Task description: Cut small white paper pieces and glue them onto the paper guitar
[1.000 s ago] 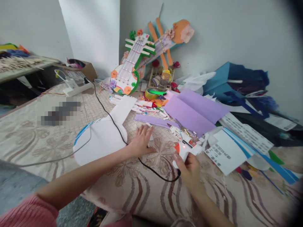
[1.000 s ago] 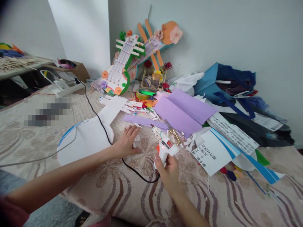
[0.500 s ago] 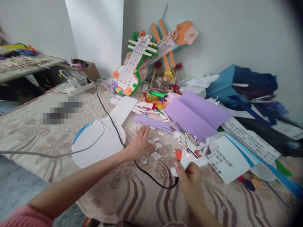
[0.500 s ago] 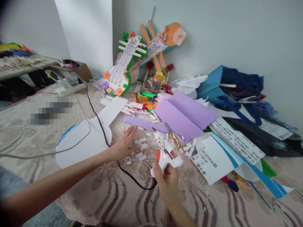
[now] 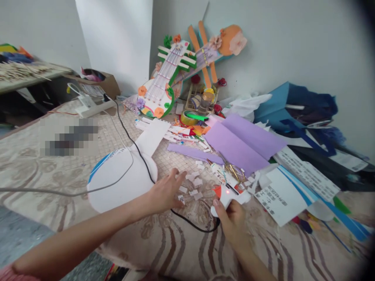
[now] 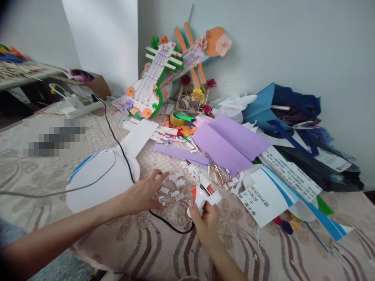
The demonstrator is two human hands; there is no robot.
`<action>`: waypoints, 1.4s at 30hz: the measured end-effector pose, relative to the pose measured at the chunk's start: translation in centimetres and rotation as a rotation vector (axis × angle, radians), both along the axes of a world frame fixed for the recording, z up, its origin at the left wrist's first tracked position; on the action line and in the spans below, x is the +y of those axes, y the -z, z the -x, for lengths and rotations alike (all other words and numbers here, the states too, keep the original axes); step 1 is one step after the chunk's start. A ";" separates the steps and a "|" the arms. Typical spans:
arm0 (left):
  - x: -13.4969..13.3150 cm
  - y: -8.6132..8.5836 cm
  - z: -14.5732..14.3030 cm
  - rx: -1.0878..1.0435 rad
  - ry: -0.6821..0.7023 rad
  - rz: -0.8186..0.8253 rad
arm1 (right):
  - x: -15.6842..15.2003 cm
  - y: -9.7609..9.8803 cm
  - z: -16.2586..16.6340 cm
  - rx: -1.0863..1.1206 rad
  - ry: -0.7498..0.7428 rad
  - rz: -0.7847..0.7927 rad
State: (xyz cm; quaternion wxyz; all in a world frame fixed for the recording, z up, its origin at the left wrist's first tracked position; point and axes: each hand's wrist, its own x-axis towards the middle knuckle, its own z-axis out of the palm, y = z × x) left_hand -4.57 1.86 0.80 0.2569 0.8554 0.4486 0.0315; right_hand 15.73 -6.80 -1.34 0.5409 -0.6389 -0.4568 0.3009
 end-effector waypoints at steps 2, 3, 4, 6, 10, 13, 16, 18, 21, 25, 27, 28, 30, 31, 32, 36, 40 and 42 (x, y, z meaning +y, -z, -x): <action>0.1 0.4 -0.6 -0.074 0.026 0.047 | 0.0 0.3 0.0 -0.002 -0.014 0.000; 0.1 0.6 -1.0 -0.133 0.043 0.063 | 0.0 0.5 0.0 -0.002 -0.020 -0.002; 0.2 0.8 -1.4 -0.198 0.068 0.080 | 0.0 0.6 0.0 0.000 -0.022 -0.007; 0.3 0.9 -1.9 -0.295 0.108 0.073 | 0.0 0.7 0.1 0.003 -0.015 -0.017; 1.6 0.5 0.0 -0.302 0.040 -0.117 | -0.3 0.7 0.3 0.000 0.005 0.007; 4.0 0.0 2.9 -0.192 -0.100 -0.258 | -0.4 0.8 0.7 0.014 0.024 0.020; 6.6 -0.6 5.3 0.038 -0.248 -0.279 | -0.5 0.9 1.3 0.032 0.011 0.017; 7.8 -1.0 6.2 0.206 -0.353 -0.276 | -0.5 0.8 1.8 0.032 -0.020 0.017; 8.9 -1.5 6.7 0.375 -0.459 -0.211 | -0.5 0.4 2.7 0.009 -0.069 -0.003; 9.4 -1.7 6.9 0.442 -0.459 -0.175 | -0.4 0.0 3.4 -0.029 -0.110 -0.050; 9.5 -1.7 7.1 0.446 -0.465 -0.190 | -0.4 0.1 3.6 -0.034 -0.113 -0.052; 9.5 -1.8 7.1 0.446 -0.472 -0.194 | -0.3 0.2 3.6 -0.031 -0.116 -0.046; 9.6 -1.9 7.2 0.443 -0.484 -0.195 | -0.3 0.4 3.7 -0.025 -0.119 -0.033; 9.7 -2.1 7.3 0.439 -0.486 -0.197 | -0.2 0.4 3.7 -0.023 -0.119 -0.028; 9.8 -2.3 7.5 0.433 -0.488 -0.202 | -0.2 0.5 3.8 -0.018 -0.117 -0.025; 10.4 -3.6 9.1 0.425 -0.501 -0.212 | -0.2 0.6 3.9 0.008 -0.094 -0.024; 11.3 -5.0 11.5 0.452 -0.487 -0.148 | -0.2 0.8 4.0 0.054 -0.099 0.003; 11.6 -5.2 12.3 0.461 -0.476 -0.136 | -0.2 1.0 4.1 0.077 -0.113 0.020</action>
